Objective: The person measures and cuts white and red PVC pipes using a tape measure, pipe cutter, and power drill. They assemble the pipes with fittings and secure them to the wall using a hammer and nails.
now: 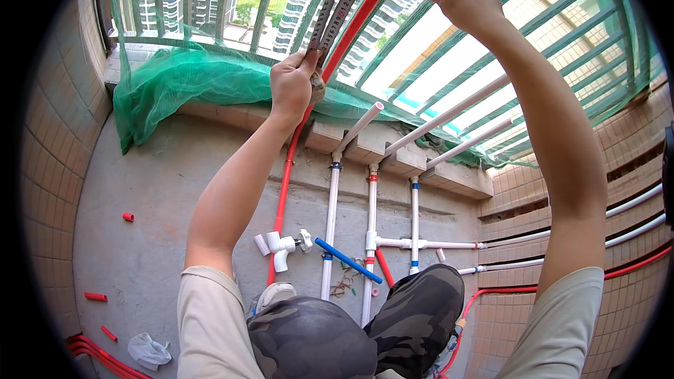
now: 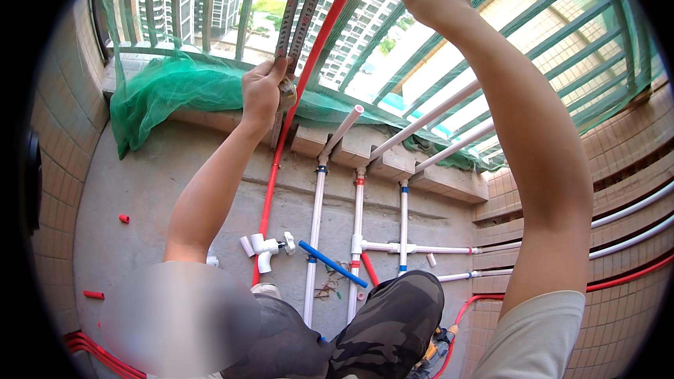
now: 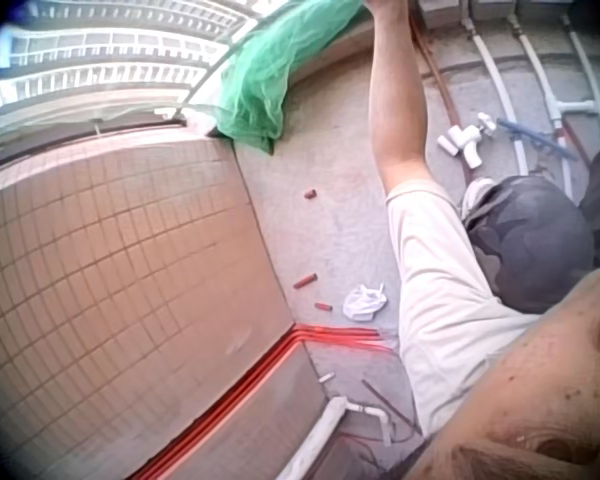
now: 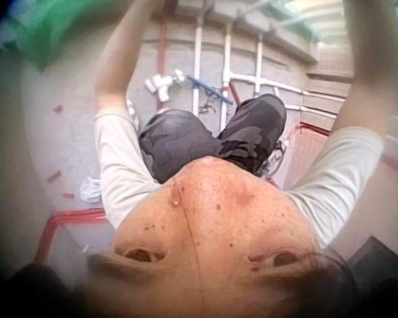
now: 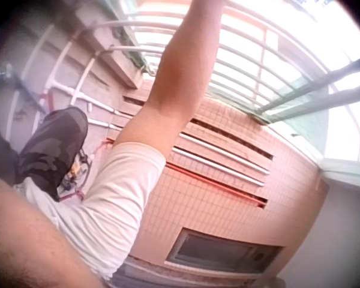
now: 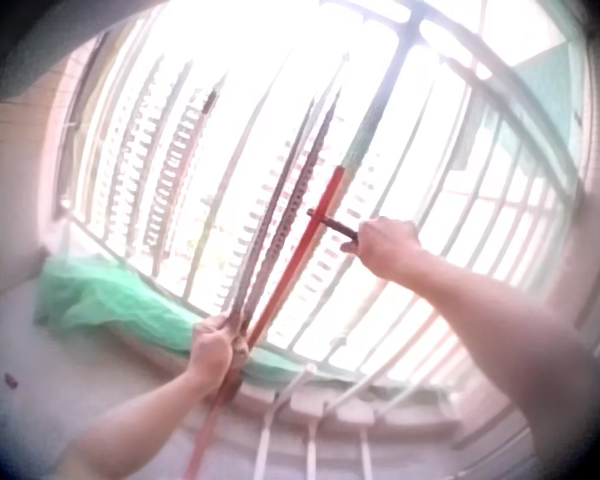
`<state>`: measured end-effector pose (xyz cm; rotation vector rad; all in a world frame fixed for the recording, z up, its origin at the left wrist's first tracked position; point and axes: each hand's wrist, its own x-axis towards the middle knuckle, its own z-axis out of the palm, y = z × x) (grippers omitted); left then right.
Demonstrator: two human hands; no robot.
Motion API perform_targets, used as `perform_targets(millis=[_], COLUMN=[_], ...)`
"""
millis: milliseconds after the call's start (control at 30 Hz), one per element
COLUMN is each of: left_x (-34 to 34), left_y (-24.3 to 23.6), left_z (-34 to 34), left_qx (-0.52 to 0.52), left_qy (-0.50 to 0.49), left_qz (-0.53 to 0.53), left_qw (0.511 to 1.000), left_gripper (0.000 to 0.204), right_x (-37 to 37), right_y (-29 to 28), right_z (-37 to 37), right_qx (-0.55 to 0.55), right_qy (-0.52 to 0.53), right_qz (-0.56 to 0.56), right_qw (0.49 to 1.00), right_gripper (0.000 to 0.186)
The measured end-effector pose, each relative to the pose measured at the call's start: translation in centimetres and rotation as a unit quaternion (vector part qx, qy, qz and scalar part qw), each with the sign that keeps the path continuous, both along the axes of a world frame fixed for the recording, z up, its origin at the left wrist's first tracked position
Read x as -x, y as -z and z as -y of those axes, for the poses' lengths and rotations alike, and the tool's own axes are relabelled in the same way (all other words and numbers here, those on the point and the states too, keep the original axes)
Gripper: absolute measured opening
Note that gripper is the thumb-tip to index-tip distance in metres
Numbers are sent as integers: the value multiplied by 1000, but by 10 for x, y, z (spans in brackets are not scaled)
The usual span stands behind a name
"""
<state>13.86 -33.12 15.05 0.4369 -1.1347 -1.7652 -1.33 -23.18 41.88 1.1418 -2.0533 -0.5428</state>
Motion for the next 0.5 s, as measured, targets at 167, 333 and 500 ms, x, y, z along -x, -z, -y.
perform_targets(millis=[167, 333, 500], left_x=[-2, -8, -7], left_y=[3, -4, 0], left_z=[4, -2, 3], left_qx=[2, -33, -9], left_qy=[-1, 19, -7], left_qz=[-6, -15, -2], left_qw=[1000, 999, 1000], left_gripper=[26, 27, 28], right_x=[4, 23, 15], right_y=[-2, -4, 0], right_z=[-7, -2, -1], right_qx=[27, 37, 60], right_qy=[-33, 7, -3], right_qz=[10, 45, 38], right_qw=[999, 998, 997], right_gripper=[37, 23, 25])
